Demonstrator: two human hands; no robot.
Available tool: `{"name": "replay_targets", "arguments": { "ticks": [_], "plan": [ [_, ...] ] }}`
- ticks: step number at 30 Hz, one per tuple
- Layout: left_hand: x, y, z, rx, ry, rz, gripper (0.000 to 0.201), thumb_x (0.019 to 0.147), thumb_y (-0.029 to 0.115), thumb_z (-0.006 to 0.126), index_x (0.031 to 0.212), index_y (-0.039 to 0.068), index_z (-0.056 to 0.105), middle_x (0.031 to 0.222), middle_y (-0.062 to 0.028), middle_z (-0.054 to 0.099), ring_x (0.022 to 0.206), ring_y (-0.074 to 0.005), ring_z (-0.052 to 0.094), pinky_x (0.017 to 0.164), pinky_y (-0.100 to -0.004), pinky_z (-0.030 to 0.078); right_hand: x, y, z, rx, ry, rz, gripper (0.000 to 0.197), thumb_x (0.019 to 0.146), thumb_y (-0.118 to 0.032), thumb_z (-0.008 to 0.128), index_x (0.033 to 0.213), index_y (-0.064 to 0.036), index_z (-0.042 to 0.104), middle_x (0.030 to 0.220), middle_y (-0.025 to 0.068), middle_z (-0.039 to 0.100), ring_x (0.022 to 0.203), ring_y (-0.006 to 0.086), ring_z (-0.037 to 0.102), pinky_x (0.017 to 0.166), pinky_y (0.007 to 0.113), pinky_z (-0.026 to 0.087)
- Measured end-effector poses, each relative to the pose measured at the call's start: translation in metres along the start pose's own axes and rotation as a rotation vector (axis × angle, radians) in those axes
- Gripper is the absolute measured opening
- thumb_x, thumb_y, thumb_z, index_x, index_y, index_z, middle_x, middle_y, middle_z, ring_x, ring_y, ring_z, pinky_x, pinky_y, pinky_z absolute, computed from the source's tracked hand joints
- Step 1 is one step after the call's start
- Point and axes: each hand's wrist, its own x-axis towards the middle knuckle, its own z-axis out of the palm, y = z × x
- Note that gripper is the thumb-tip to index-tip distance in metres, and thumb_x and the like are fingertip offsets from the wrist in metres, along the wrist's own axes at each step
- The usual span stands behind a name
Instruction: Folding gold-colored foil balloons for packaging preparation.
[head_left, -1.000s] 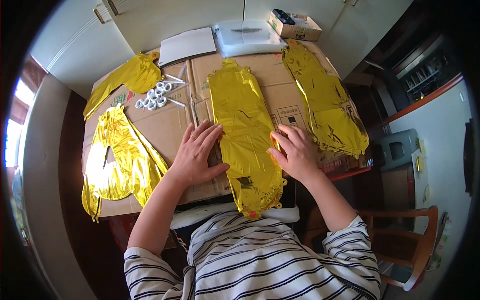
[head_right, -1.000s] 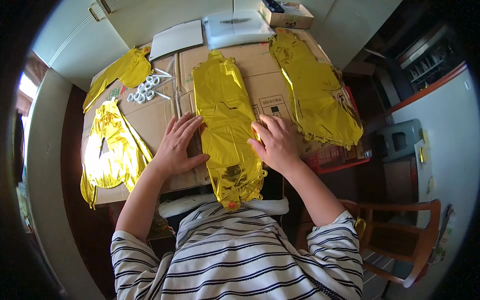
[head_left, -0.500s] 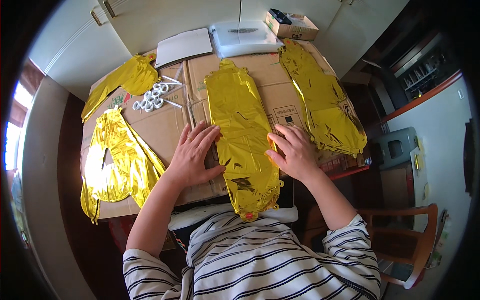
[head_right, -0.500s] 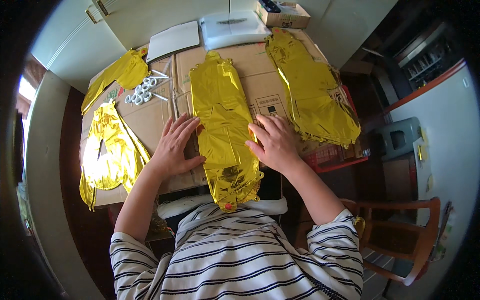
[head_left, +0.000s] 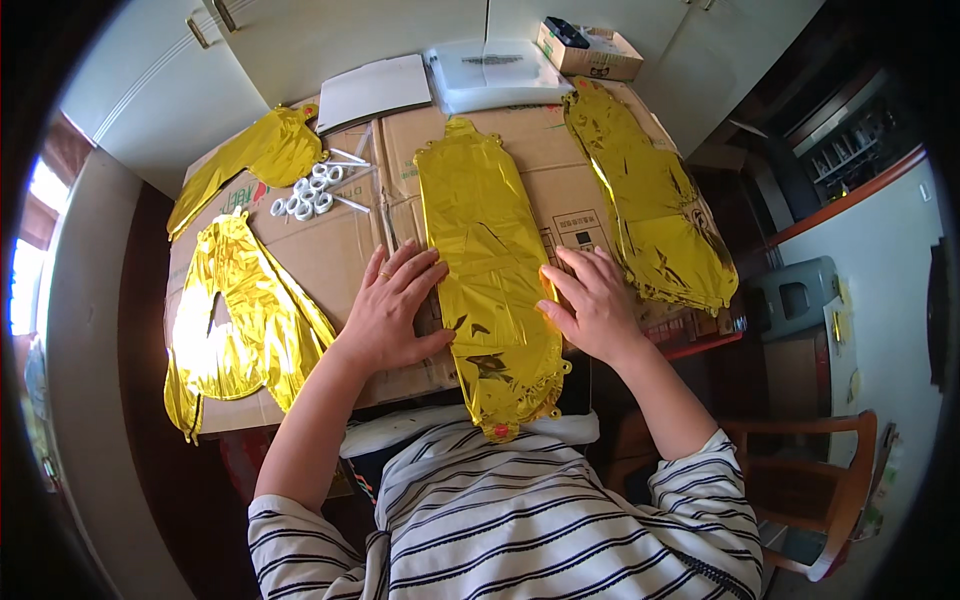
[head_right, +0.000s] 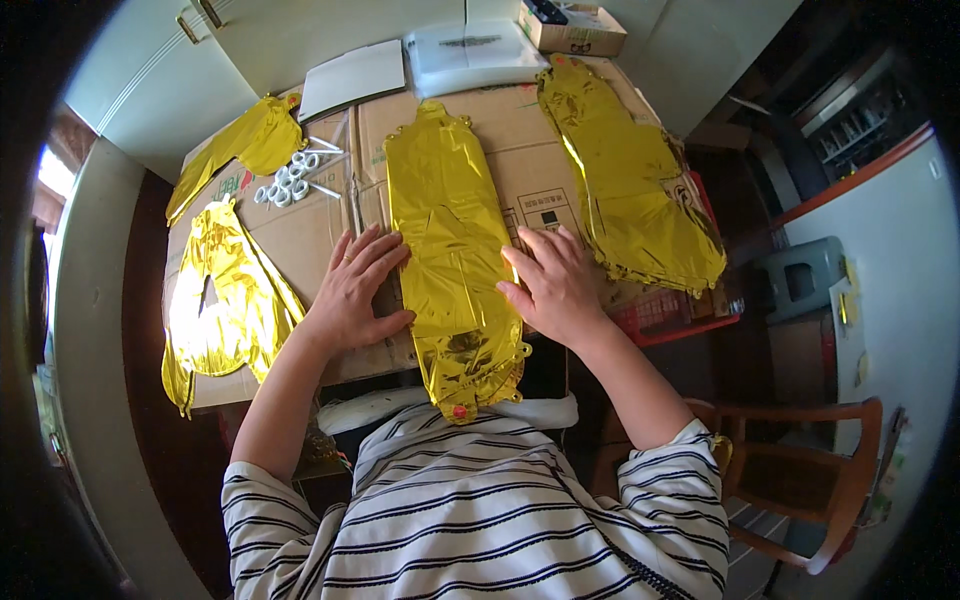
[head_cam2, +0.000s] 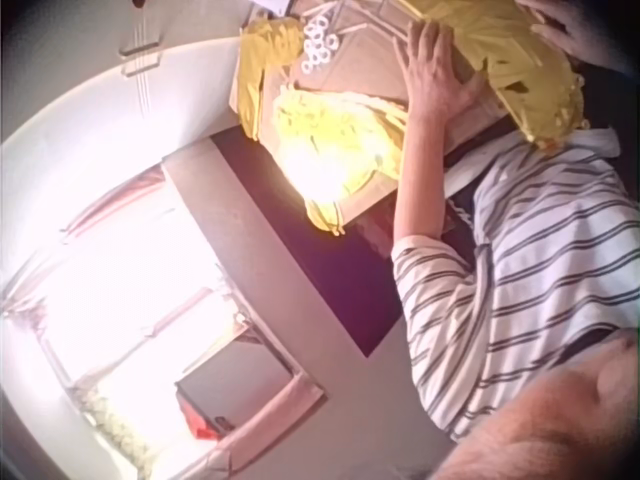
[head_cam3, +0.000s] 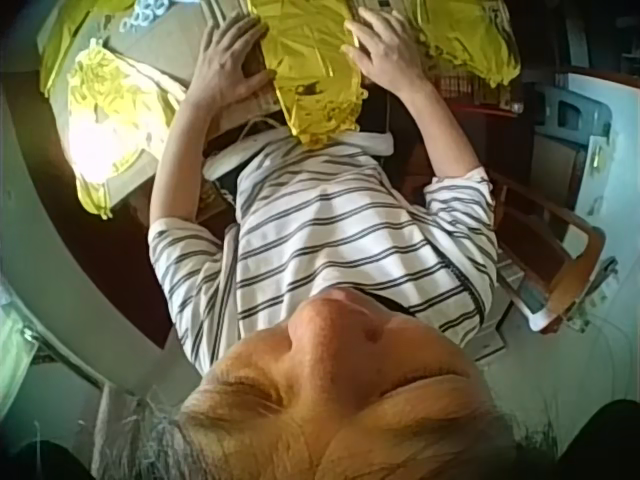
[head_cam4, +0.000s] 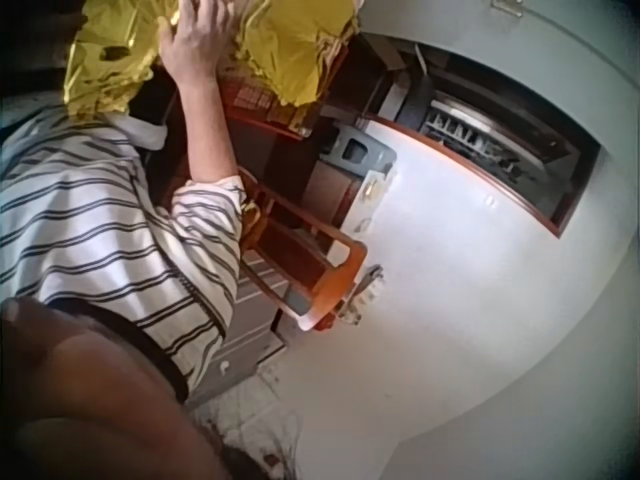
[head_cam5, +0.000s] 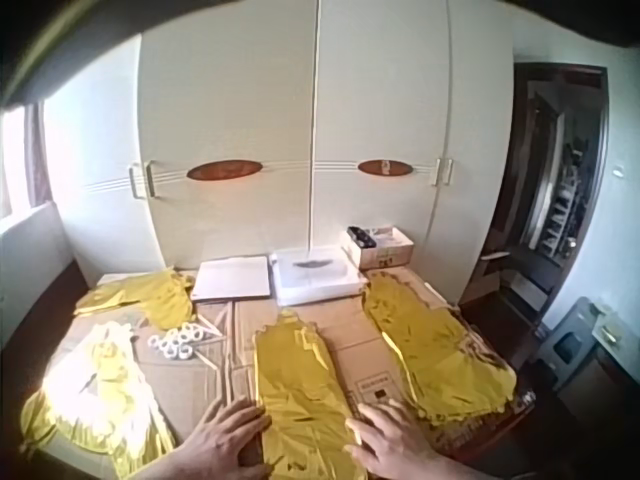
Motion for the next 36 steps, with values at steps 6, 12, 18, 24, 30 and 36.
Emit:
{"name": "replay_targets", "arguments": {
  "ticks": [6,12,18,24,30,36],
  "plan": [
    [-0.002,-0.002,0.003,0.04,0.014,0.002,0.083,0.076,0.05,0.075,0.144,0.008,0.052,0.15,-0.0129,0.049,0.149,-0.0344,0.033,0.124,-0.0567,0.015,0.017,-0.052,-0.012,0.104,0.041,-0.084,0.041,0.09,-0.027,0.071,0.124,-0.0054,0.064,0.131,0.0169,0.058,0.121,0.0321,0.055,0.11,0.051,0.038],
    [0.0,-0.001,0.002,0.025,0.035,0.003,0.086,0.074,0.048,0.076,0.146,0.009,0.048,0.149,-0.0123,0.05,0.148,-0.0351,0.034,0.125,-0.0562,0.015,0.019,-0.098,0.011,0.177,-0.09,-0.209,0.045,0.087,-0.026,0.072,0.125,-0.0035,0.063,0.122,0.0155,0.059,0.109,0.0295,0.056,0.095,0.043,0.047],
    [0.0,-0.001,-0.005,-0.065,0.018,-0.035,0.093,0.073,0.037,0.08,0.152,0.01,0.04,0.148,-0.0143,0.051,0.148,-0.0376,0.033,0.125,-0.0558,0.014,0.015,-0.102,0.017,0.086,-0.099,-0.248,0.044,0.088,-0.025,0.067,0.125,-0.0022,0.064,0.116,0.0144,0.061,0.107,0.0281,0.057,0.09,0.04,0.049],
    [0.004,-0.005,-0.008,-0.098,-0.011,-0.06,0.091,0.073,0.034,0.081,0.151,0.01,0.041,0.146,-0.0149,0.052,0.147,-0.0385,0.035,0.125,-0.0562,0.015,0.012,-0.102,0.02,0.0,-0.09,-0.294,0.038,0.089,-0.023,0.058,0.12,-0.0027,0.067,0.116,0.0172,0.061,0.106,0.0301,0.058,0.089,0.042,0.05],
    [0.009,-0.005,0.001,-0.041,0.068,0.013,0.09,0.074,0.033,0.081,0.151,0.01,0.041,0.147,-0.0143,0.049,0.145,-0.0388,0.036,0.124,-0.0567,0.017,0.011,-0.103,0.02,-0.043,-0.105,-0.305,0.04,0.088,-0.023,0.057,0.121,-0.0029,0.067,0.116,0.0178,0.061,0.108,0.0313,0.058,0.092,0.042,0.05],
    [0.024,-0.024,0.003,0.034,0.16,-0.064,0.097,0.074,0.036,0.08,0.155,0.011,0.033,0.152,-0.0168,0.041,0.148,-0.0388,0.029,0.124,-0.0571,0.015,0.01,-0.102,0.021,-0.028,-0.109,-0.318,0.042,0.088,-0.023,0.056,0.124,-0.0028,0.067,0.118,0.0184,0.061,0.11,0.0327,0.057,0.094,0.044,0.049]
  ]
}}
